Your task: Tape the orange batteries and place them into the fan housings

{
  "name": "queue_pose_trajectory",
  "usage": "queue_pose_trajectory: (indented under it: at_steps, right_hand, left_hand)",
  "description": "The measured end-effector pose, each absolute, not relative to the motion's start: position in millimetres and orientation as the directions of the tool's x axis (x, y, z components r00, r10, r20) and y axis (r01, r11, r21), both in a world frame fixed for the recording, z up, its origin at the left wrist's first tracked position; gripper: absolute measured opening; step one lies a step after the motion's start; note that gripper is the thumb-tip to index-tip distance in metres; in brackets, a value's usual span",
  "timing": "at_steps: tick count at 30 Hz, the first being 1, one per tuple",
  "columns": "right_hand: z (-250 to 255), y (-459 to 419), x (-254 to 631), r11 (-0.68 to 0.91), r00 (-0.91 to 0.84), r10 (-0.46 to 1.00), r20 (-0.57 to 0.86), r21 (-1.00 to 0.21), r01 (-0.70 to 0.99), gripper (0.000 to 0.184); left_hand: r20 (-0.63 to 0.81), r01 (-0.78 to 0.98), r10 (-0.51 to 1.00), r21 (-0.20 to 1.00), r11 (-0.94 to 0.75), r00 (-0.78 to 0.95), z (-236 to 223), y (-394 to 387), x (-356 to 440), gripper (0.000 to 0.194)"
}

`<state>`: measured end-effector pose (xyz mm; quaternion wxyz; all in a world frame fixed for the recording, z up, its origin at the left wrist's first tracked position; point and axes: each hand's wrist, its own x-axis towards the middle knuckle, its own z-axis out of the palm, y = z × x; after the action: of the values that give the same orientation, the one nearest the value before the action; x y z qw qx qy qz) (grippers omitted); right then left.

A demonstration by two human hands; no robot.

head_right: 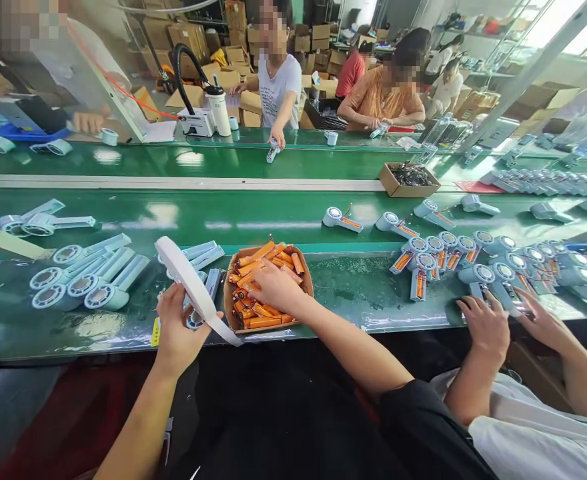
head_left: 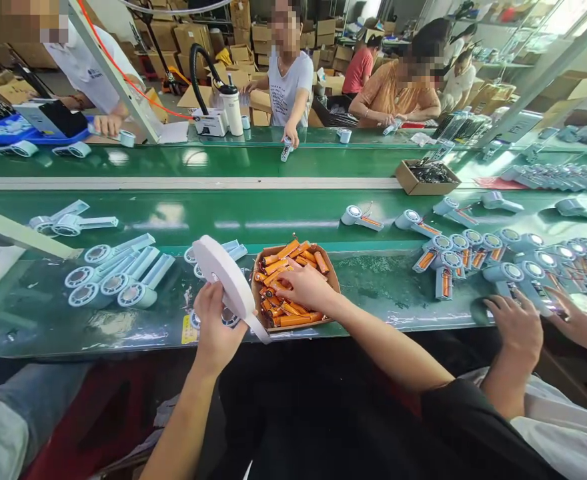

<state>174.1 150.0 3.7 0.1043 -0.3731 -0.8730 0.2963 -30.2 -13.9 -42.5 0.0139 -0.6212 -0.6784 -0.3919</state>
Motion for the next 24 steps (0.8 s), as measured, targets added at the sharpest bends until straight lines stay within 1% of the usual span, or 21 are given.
queue_pose_trajectory:
  at_steps: [1, 2, 3, 4, 5, 6, 7, 9, 11, 14, 17, 19, 21, 24]
  right_hand:
    - [1, 153, 174, 0.464, -0.684, 0.728, -0.045, -0.702, 0.541, 0.019]
    - [1, 155, 177, 0.352, -0.655, 0.754, -0.042, -0.817, 0.457, 0.023]
    - [1, 157, 182, 0.222, -0.625, 0.779, -0.041, -0.915, 0.337, 0.028]
    - [3, 159, 188, 0.095, -0.603, 0.797, -0.045, -0.976, 0.198, 0.035]
    - [6, 159, 193, -0.014, -0.597, 0.800, -0.051, -0.998, 0.067, 0.041]
    - [10, 158, 199, -0.097, -0.608, 0.792, -0.056, -0.995, -0.035, 0.046]
    - [15, 156, 204, -0.156, -0.630, 0.775, -0.060, -0.983, -0.098, 0.050]
    - [24, 149, 210, -0.206, -0.669, 0.740, -0.065, -0.969, -0.134, 0.055]
    - [33, 141, 214, -0.176, -0.669, 0.742, -0.049, -0.977, -0.123, 0.054]
    - [43, 133, 217, -0.064, -0.644, 0.765, -0.016, -0.997, -0.051, 0.050]
    - [48, 134, 222, 0.004, -0.602, 0.797, -0.048, -0.996, 0.084, 0.061]
    - [52, 138, 225, 0.035, -0.593, 0.803, -0.059, -0.989, 0.147, 0.062]
    - [57, 143, 228, 0.099, -0.624, 0.781, -0.033, -0.980, 0.175, 0.051]
    - [65, 148, 231, 0.236, -0.689, 0.724, 0.030, -0.949, 0.208, 0.030]
  left_hand:
    - [0.524, 0.875, 0.826, 0.477, -0.082, -0.208, -41, -16, -30, 0.089]
    - [0.544, 0.872, 0.806, 0.483, -0.076, -0.232, -40, -17, -30, 0.087]
    - [0.567, 0.879, 0.789, 0.470, -0.077, -0.234, -38, -19, -31, 0.085]
    - [0.586, 0.893, 0.780, 0.442, -0.083, -0.218, -37, -21, -31, 0.084]
    - [0.600, 0.907, 0.776, 0.411, -0.088, -0.196, -36, -22, -31, 0.084]
    - [0.607, 0.920, 0.775, 0.381, -0.093, -0.173, -35, -23, -31, 0.083]
    - [0.611, 0.930, 0.778, 0.354, -0.099, -0.150, -34, -23, -31, 0.083]
    - [0.608, 0.945, 0.787, 0.309, -0.110, -0.107, -32, -23, -29, 0.083]
    - [0.606, 0.957, 0.793, 0.264, -0.121, -0.067, -29, -21, -26, 0.085]
    - [0.615, 0.973, 0.788, 0.170, -0.154, 0.017, -21, -20, -21, 0.086]
    - [0.610, 0.981, 0.787, 0.086, -0.176, 0.088, -15, -21, -18, 0.082]
    - [0.593, 0.982, 0.798, 0.064, -0.177, 0.106, -11, -22, -17, 0.082]
    - [0.573, 0.982, 0.811, 0.060, -0.179, 0.113, -9, -23, -17, 0.082]
    - [0.558, 0.980, 0.818, 0.040, -0.194, 0.140, -6, -23, -18, 0.083]
